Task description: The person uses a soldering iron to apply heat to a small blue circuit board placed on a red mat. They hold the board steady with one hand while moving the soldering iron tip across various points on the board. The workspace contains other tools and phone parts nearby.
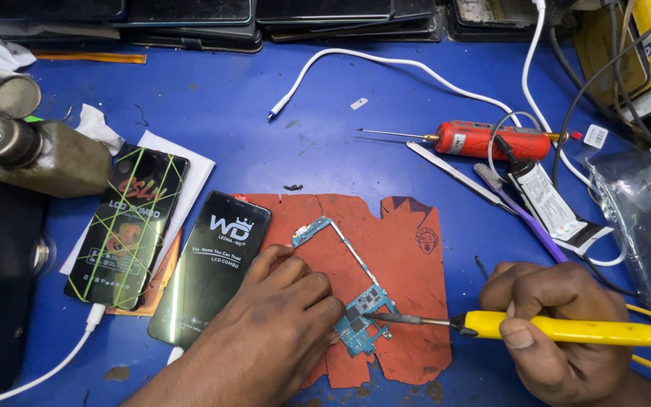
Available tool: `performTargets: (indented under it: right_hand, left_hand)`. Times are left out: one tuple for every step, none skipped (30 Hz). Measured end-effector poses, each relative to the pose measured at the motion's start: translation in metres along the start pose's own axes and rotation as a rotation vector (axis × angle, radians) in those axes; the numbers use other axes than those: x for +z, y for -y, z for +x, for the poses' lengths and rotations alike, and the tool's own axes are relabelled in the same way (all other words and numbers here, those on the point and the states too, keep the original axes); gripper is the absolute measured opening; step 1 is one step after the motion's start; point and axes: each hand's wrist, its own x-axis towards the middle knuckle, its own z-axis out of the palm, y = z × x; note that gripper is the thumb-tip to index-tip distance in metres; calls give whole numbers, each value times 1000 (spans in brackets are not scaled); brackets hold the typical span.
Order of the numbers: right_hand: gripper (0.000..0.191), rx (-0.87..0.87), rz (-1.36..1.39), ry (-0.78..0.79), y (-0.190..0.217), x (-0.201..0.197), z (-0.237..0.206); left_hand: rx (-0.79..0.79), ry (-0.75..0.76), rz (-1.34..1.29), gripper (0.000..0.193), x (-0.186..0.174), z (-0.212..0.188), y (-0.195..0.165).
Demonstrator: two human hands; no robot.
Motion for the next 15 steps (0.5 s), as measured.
performTargets:
  right_hand:
    - [12,-1,2,-2,0,0,0]
    - [12,-3,5,-4,0,0,0]
    - [12,6,4,-4,0,0,0]
    - [12,16,3,-3,0,0,0]
    - [13,26,2,-3,0,0,0]
    - [12,17,-3,-8,1,0,-1]
    - [12,8,-9,-12,1,0,-1]
    - [11,-2,-14,-15,1,1,-1]
    - [11,4,-16,-18,1,1,-1]
    - [12,10,-19,-20,1,1,-1]
    - [12,16,-22,-23,1,2,-1]
    - [12,11,-24,-22,1,2,0]
    - [12,6,-27,-22,1,2,0]
    - [12,1,-29,-21,1,2,0]
    - [12,6,-26,-25,1,2,0]
  left_hand:
    - [3,1,1,17,0,0,0]
    - [4,1,3,17,0,0,0]
    - [5,2,5,17,0,0,0]
    - [4,2,5,17,0,0,0]
    - [4,2,4,17,0,-1,0]
    - [5,3,4,17,-1,-1,0]
    - [7,0,4,18,0,0,0]
    - [9,-4,4,18,0,0,0]
    - [10,-7,5,18,0,0,0]
    - [9,-8,8,18,0,0,0]
    - [9,-10,10,17,0,0,0]
    - [10,-11,13,17,0,0,-1]
    - [11,-8,12,17,0,0,0]
    - [12,-5,12,17,-1,0,0]
    - [13,-3,11,17,-1,0,0]
